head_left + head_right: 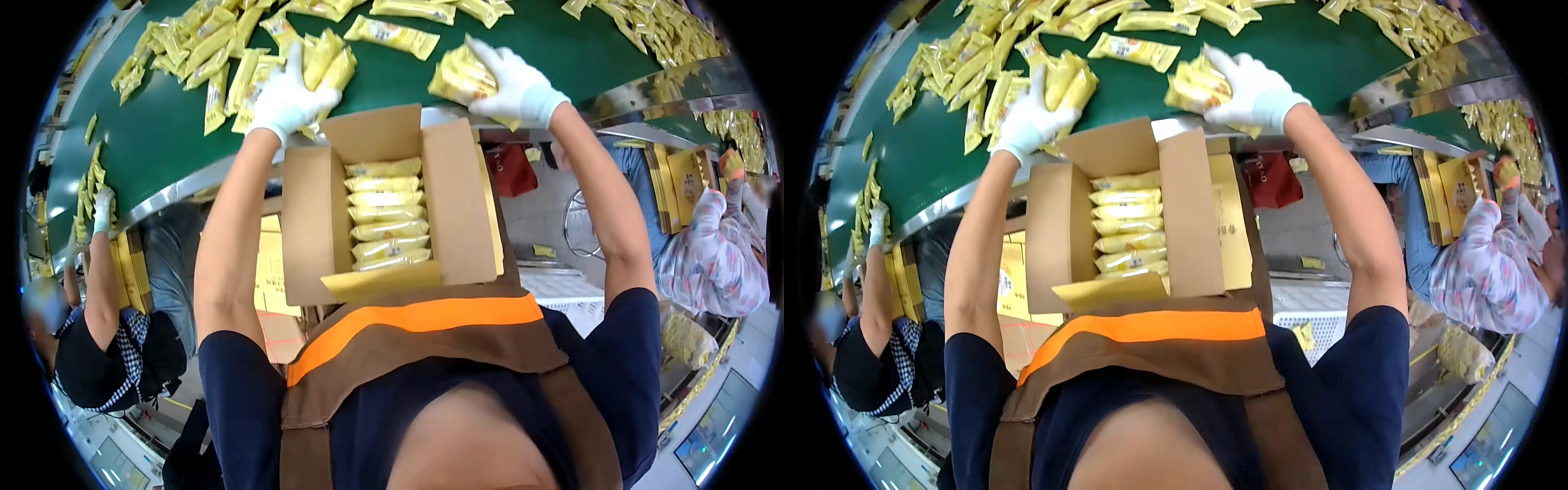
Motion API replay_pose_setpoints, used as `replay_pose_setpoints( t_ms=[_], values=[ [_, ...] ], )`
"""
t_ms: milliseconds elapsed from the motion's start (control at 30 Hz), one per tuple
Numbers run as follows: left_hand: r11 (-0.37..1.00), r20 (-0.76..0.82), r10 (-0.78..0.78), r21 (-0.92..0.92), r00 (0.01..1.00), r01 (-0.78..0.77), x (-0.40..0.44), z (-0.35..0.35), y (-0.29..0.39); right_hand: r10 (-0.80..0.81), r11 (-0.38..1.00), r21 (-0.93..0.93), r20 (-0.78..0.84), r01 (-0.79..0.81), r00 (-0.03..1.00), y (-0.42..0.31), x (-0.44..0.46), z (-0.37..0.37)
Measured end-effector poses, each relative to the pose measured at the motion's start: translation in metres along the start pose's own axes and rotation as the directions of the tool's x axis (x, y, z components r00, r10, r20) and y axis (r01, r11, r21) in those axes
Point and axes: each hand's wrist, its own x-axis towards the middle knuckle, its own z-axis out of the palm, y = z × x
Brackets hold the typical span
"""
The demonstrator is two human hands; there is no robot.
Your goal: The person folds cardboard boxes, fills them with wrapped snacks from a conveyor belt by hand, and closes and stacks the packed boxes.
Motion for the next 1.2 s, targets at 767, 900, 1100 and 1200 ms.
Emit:
replay_pose_setpoints(
  t_ms=[767,900,1100,1200],
  values=[
    [0.746,0.487,0.558,0.062,0.673,-0.663,-0.099,-0.003,0.097,-0.432,0.889,0.066,0.454,0.454,0.779,-0.203,-0.107,0.073],
    [0.813,0.406,0.541,-0.029,0.736,-0.581,-0.12,0.024,0.077,-0.622,0.768,0.137,0.387,0.625,0.68,-0.179,-0.106,0.061],
    [0.758,0.3,0.585,0.129,0.754,-0.64,-0.133,0.046,0.076,-0.694,0.72,0.567,0.59,0.401,0.413,-0.152,-0.073,0.022],
    [0.642,0.04,0.766,-0.004,0.642,-0.766,-0.106,0.01,0.074,-0.738,0.594,0.631,0.182,0.499,0.649,-0.12,-0.008,-0.02]
  ],
)
